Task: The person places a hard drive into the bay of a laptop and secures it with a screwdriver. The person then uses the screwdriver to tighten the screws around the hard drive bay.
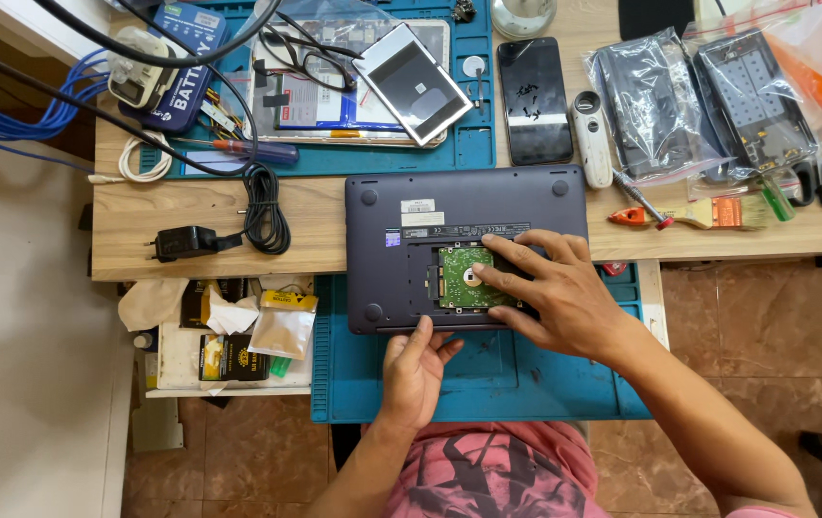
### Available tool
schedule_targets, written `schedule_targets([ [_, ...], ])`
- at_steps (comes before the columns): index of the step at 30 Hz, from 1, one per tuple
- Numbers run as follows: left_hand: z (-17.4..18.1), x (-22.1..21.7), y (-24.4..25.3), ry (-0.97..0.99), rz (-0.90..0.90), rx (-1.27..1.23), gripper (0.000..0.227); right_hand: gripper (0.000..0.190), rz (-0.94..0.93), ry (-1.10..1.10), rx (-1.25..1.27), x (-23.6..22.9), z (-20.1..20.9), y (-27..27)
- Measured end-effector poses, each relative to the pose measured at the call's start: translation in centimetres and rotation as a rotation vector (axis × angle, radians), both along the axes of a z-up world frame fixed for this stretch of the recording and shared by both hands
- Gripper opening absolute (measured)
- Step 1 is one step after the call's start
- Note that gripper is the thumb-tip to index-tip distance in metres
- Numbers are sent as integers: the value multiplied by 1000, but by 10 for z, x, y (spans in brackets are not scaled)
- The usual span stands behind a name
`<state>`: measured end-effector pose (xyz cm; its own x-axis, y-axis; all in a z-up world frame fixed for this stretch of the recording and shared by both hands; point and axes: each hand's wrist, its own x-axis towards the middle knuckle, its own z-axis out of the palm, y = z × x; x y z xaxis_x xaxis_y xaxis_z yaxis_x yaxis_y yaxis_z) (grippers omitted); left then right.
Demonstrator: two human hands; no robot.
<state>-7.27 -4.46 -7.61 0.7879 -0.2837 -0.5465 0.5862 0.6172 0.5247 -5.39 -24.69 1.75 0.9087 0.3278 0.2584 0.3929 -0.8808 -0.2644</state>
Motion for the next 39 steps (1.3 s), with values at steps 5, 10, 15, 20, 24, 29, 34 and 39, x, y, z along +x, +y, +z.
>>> schedule_targets([
  [5, 7, 1, 0, 10, -2, -9, 23, 31, -20, -21, -32, -2, 1, 4],
  [10, 5, 1, 1, 2, -8, -13, 24, 28, -23, -26, -26, -1, 3, 5],
  [15, 7, 2, 0, 8, -13, -18, 23, 26, -40, -62, 0, -2, -3, 5],
  [20, 16, 4, -1, 11, -6, -20, 21, 24, -23, -99, -33, -2, 0, 9],
  [24, 10, 3, -1, 11, -7, -9, 20, 26, -18, -125, -45, -3, 0, 10],
  [29, 18, 5, -3, 5, -2, -13, 19, 31, -41, -149, -45, -4, -2, 14],
  [34, -2, 1, 0, 4, 9, -16, 18, 45, -112, -86, 38, -18, -3, 9],
  [39, 10, 8, -7, 26, 84, -85, 24, 39, -503, 473, 1133, -54, -2, -4],
])
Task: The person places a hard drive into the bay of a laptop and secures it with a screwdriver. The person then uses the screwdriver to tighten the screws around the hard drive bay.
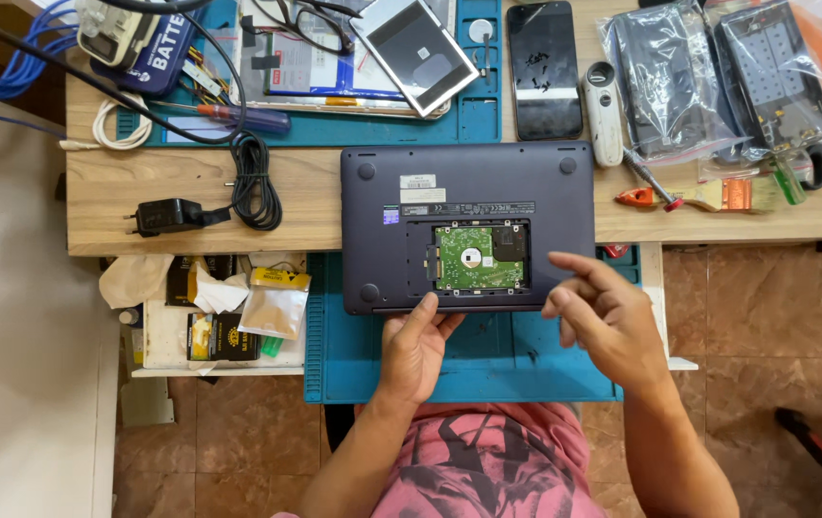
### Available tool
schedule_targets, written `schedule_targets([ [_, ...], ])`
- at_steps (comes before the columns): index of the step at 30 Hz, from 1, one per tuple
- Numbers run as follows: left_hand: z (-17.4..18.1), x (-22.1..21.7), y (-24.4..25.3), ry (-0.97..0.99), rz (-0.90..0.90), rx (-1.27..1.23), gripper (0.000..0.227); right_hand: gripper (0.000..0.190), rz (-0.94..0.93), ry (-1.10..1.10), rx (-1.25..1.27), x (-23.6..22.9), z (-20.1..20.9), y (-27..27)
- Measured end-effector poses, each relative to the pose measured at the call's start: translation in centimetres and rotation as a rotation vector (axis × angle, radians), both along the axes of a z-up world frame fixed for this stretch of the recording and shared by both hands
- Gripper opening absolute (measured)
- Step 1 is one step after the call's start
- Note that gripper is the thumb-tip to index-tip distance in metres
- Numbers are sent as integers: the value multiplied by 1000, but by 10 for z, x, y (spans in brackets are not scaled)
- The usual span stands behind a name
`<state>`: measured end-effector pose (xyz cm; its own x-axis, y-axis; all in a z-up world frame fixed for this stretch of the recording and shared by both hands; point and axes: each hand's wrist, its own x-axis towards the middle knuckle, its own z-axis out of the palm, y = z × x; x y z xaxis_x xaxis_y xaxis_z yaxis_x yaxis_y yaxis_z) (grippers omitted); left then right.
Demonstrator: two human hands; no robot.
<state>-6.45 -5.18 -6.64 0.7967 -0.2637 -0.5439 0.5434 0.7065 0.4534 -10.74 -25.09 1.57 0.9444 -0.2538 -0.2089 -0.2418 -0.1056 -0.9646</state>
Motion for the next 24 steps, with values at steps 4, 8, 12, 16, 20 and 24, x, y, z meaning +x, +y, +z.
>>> schedule_targets([
  [4, -16, -1, -9, 12, -2, -38, 22, 47, 24, 132, 224, -13, -1, 7],
  [8, 0, 4, -13, 33, -1, -30, 20, 49, 64, 126, 318, -14, 2, 14],
  [12, -9, 1, -11, 61, 3, -65, 19, 58, 91, 162, 341, -11, 10, 23],
  [16, 12, 6, -12, 61, 13, -75, 17, 64, 110, 154, 399, -12, 14, 31],
  [20, 5, 4, -12, 62, 12, -83, 15, 61, 38, 156, 530, -16, 4, 28],
  [24, -1, 3, -10, 68, -28, -80, 20, 61, 29, 169, 571, -13, 5, 26],
])
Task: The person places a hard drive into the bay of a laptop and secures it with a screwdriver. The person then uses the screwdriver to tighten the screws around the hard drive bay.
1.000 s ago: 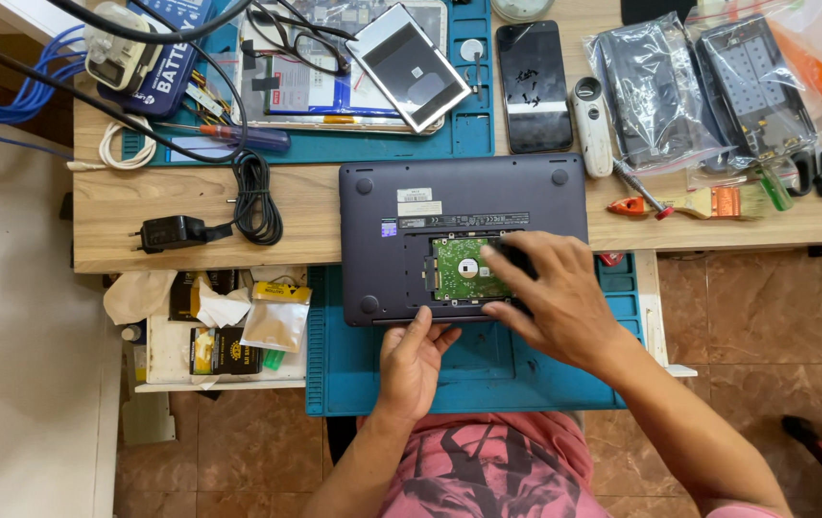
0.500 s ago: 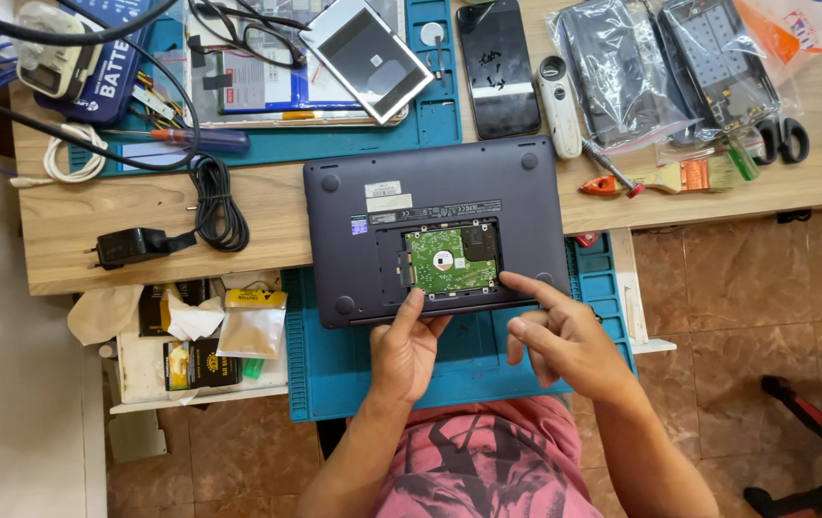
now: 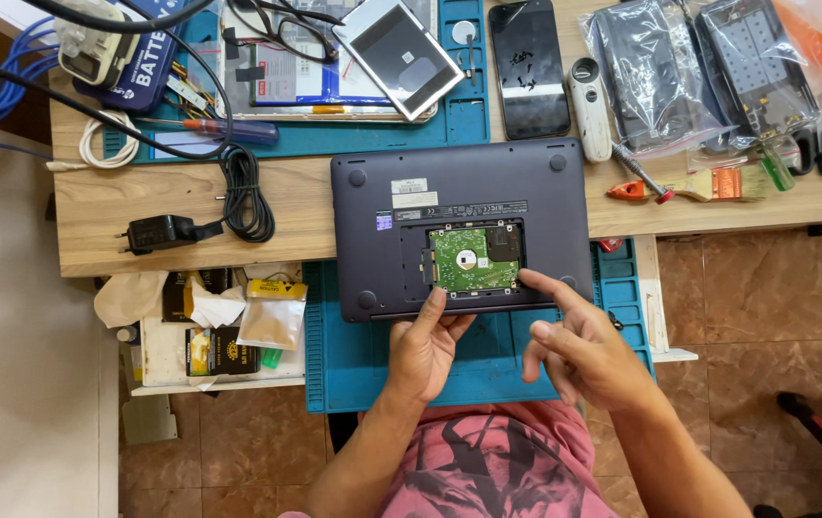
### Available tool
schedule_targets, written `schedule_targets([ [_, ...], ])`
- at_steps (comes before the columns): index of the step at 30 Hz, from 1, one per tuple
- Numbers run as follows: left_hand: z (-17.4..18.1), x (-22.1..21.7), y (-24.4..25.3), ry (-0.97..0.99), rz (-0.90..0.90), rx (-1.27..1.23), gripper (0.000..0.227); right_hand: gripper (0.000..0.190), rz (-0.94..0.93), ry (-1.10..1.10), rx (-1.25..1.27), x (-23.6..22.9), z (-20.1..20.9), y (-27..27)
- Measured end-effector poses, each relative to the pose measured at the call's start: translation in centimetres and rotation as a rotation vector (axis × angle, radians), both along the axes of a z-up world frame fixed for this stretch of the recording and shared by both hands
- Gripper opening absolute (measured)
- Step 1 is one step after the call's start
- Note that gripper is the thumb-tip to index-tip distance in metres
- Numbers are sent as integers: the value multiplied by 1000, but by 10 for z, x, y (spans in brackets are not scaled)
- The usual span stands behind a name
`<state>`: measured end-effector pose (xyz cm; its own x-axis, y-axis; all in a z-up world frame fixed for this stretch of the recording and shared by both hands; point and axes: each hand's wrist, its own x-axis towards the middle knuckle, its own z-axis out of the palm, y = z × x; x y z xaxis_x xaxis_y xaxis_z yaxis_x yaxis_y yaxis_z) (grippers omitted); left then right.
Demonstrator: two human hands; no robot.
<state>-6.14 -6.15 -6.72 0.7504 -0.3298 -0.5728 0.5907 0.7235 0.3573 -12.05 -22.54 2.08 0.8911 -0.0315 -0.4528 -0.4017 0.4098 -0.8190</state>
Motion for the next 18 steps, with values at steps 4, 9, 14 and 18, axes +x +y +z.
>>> schedule_targets([
  [4, 11, 3, 1, -7, -19, 7, 22, 61, -9, 6, 23, 3, 8, 1],
  [9, 12, 3, -1, -14, -29, 14, 24, 57, -52, 13, 58, 5, 4, 1],
  [14, 11, 2, 2, -2, -9, 2, 19, 62, -6, 16, 9, 4, 8, 5],
  [18, -18, -3, 3, -6, -12, 5, 18, 62, 54, -10, -126, 1, 15, 6],
])
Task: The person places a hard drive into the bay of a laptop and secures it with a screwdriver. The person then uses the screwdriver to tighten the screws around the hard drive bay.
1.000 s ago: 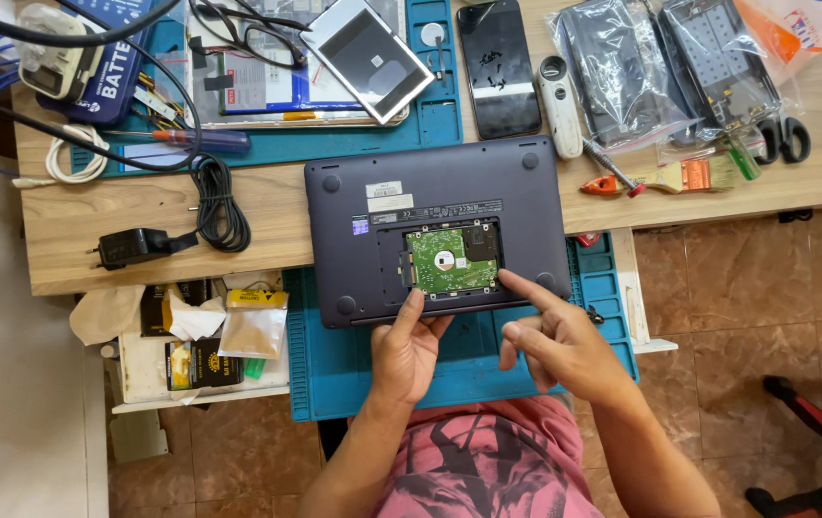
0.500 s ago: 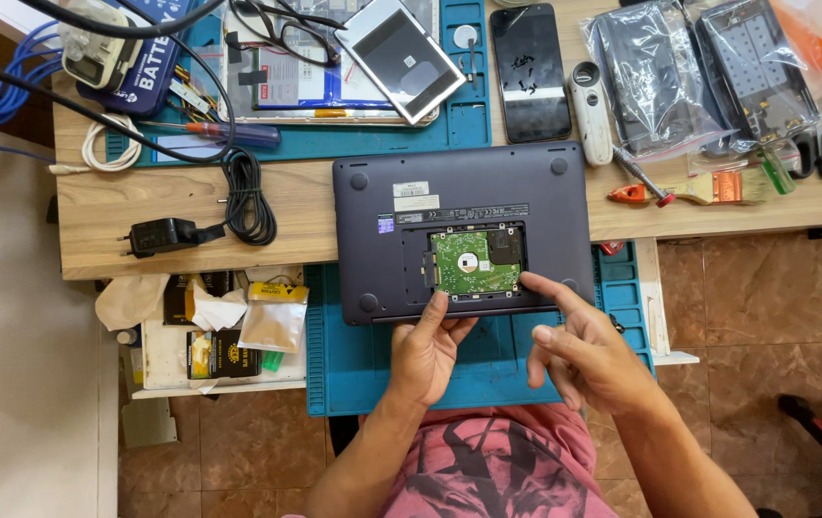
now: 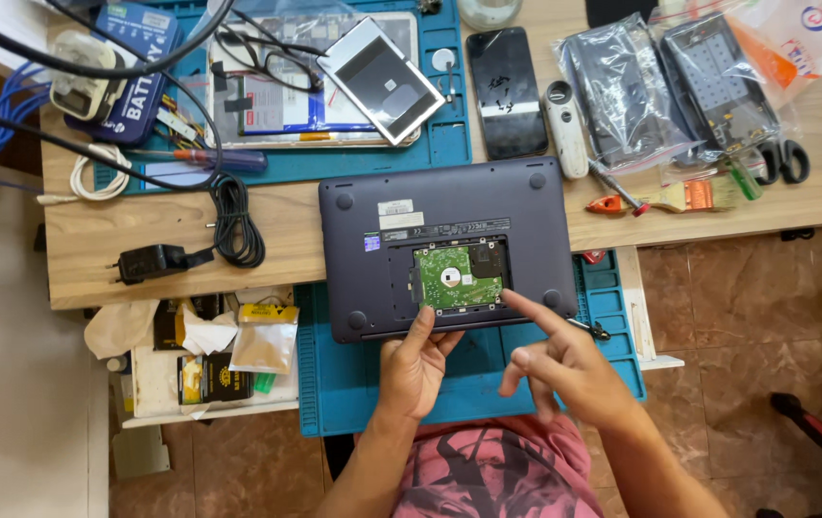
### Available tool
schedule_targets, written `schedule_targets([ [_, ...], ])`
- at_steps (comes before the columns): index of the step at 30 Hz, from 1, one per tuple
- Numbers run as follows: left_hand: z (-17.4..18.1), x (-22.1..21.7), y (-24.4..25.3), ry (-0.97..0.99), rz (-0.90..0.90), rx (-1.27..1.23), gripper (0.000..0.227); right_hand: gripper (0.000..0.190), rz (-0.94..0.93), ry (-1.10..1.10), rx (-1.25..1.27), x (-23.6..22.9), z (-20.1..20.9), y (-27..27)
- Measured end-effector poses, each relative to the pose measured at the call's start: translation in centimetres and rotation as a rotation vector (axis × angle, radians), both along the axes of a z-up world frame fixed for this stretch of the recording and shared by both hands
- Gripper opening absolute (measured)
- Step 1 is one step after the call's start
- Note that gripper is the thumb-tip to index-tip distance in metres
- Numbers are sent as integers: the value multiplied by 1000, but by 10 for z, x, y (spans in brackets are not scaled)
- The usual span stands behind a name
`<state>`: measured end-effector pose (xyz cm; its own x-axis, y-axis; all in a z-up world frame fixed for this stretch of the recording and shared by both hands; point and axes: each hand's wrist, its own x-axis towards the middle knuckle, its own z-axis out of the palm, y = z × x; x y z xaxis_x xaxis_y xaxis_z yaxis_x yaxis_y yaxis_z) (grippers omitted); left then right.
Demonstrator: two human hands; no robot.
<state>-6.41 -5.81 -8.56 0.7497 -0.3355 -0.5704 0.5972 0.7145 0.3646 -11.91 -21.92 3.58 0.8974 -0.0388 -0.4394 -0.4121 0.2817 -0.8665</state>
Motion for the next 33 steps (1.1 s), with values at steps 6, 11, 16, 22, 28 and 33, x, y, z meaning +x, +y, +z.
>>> schedule_targets([
  [6, 28, 7, -4, 62, -5, 103, 22, 40, -58, -85, -321, -21, -7, -7],
  [11, 25, 4, -2, 62, -8, 78, 2, 32, -209, -124, -377, -41, -20, -14],
  [16, 39, -3, 0, -9, -61, 56, 15, 31, -283, -103, -399, -59, -25, -17],
  [22, 58, -28, 9, -86, -228, 4, 18, 29, -281, -140, -412, -75, -30, -12],
  [28, 71, -38, 30, -75, -280, 84, 30, 28, -308, -162, -414, -69, -16, -19],
  [33, 69, -18, 47, -262, -338, 198, 22, 28, -308, -228, -486, -47, -10, -29],
])
